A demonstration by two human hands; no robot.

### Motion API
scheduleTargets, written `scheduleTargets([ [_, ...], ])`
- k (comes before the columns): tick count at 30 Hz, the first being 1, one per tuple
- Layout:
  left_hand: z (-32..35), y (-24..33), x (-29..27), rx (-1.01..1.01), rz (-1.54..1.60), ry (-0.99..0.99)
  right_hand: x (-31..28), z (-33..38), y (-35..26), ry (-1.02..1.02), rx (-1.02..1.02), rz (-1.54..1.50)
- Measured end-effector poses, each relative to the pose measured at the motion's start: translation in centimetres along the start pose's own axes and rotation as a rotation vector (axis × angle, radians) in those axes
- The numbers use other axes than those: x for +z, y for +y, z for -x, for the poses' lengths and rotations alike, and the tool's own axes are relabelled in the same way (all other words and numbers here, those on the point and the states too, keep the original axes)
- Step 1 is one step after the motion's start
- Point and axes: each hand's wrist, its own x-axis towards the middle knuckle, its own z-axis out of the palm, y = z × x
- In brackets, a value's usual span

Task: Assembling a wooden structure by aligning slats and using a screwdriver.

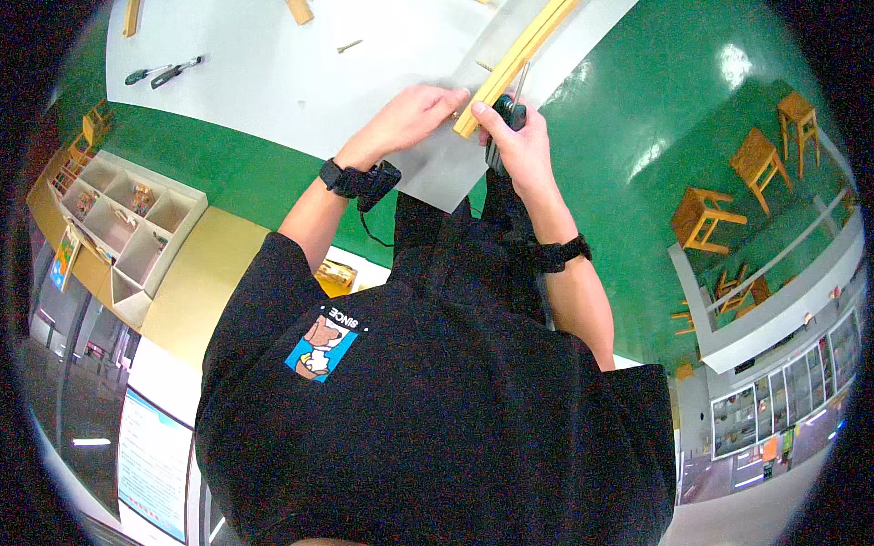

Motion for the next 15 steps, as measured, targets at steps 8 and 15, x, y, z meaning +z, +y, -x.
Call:
scheduleTargets([
  [8,0.1,-0.4,-0.9,0.079,0.065,-0.097,0.1,0.1,-0.3,-0.011,0.001,0.005],
  [15,0.8,0.2,-0.5,0.139,0.084,-0.004,0.3,0.1,-0.3,0.017,0.013,0.002],
])
